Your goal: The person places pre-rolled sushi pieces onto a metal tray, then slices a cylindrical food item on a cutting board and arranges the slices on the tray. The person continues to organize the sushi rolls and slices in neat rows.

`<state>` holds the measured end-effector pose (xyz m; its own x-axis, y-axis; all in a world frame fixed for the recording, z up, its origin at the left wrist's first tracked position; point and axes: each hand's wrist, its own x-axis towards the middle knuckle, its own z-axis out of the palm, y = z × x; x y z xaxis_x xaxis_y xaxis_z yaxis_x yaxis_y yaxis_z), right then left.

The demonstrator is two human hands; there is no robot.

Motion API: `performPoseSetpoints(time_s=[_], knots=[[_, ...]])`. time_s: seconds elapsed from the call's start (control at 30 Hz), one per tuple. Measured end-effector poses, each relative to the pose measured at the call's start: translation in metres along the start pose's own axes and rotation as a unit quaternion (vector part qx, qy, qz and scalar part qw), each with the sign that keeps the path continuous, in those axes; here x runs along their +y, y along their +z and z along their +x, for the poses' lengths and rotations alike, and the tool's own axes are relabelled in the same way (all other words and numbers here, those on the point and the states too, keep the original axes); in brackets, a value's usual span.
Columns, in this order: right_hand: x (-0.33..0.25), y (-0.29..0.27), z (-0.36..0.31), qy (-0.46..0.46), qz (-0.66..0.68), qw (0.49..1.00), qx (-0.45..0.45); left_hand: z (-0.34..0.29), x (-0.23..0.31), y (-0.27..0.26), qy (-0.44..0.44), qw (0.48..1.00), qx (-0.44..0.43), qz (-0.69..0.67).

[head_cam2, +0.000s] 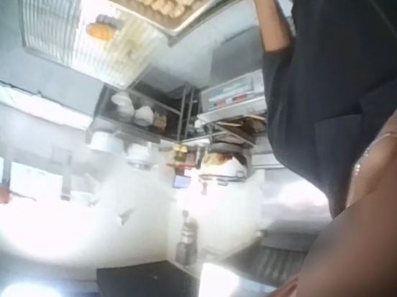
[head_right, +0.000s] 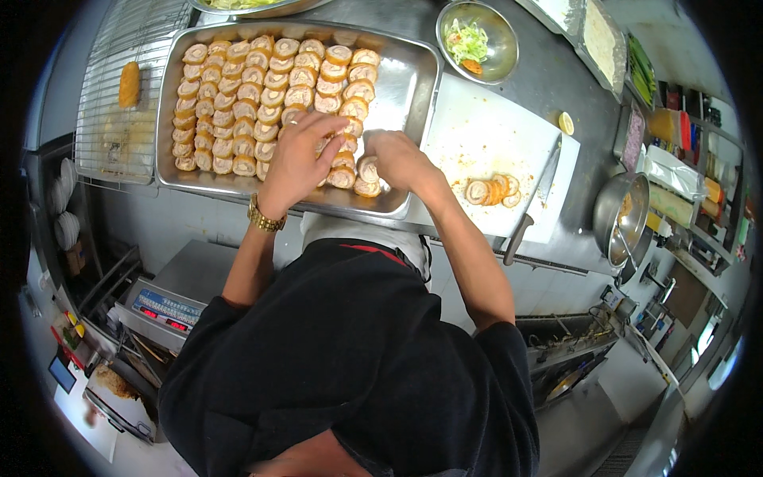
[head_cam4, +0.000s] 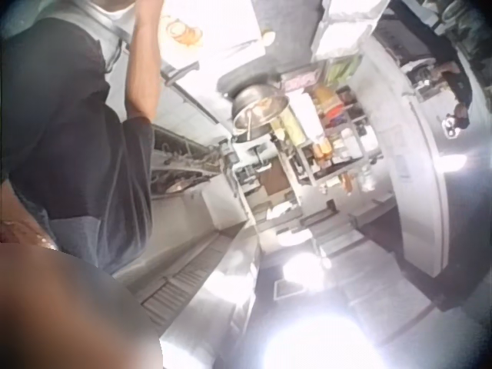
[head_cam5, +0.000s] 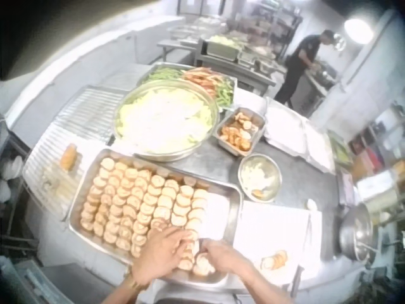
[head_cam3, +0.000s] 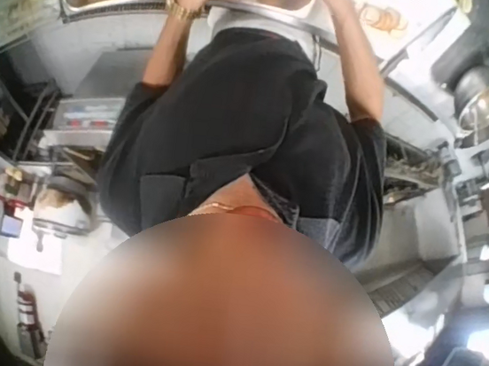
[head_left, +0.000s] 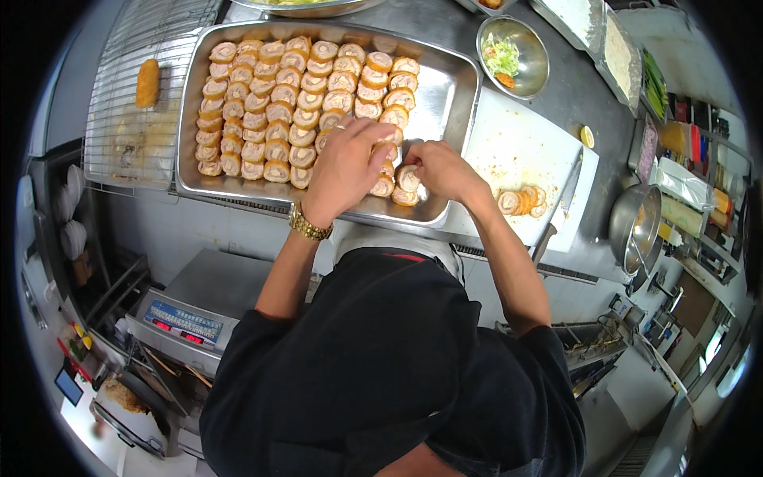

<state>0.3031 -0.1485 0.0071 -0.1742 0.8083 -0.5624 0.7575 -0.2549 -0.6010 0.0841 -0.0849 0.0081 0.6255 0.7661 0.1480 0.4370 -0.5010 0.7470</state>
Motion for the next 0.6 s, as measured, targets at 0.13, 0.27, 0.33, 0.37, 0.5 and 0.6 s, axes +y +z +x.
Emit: performPoseSetpoints(time_s=[0.13, 0.27, 0.33, 0.37, 0.5, 0.6], knots=[[-0.010, -0.005, -0.012, 0.020, -0.017, 0.999, 0.030, -0.003, 0.007, 0.013, 0.068, 0.989, -0.112, 0.068], [-0.001, -0.054, -0.042, 0.059, 0.006, 0.992, 0.110, 0.005, 0.016, 0.034, 0.132, 0.955, -0.207, 0.167], [0.019, -0.092, -0.046, 0.085, 0.032, 0.968, 0.234, 0.006, 0.020, 0.042, 0.141, 0.946, -0.240, 0.164], [0.033, -0.112, -0.043, 0.082, 0.028, 0.950, 0.301, 0.008, 0.020, 0.043, 0.148, 0.941, -0.254, 0.168], [0.086, -0.158, 0.006, 0.129, -0.111, 0.915, 0.365, 0.011, 0.025, 0.045, 0.125, 0.933, -0.283, 0.185], [0.110, -0.160, 0.039, 0.181, -0.226, 0.906, 0.309, 0.012, 0.032, 0.041, 0.112, 0.948, -0.236, 0.183]])
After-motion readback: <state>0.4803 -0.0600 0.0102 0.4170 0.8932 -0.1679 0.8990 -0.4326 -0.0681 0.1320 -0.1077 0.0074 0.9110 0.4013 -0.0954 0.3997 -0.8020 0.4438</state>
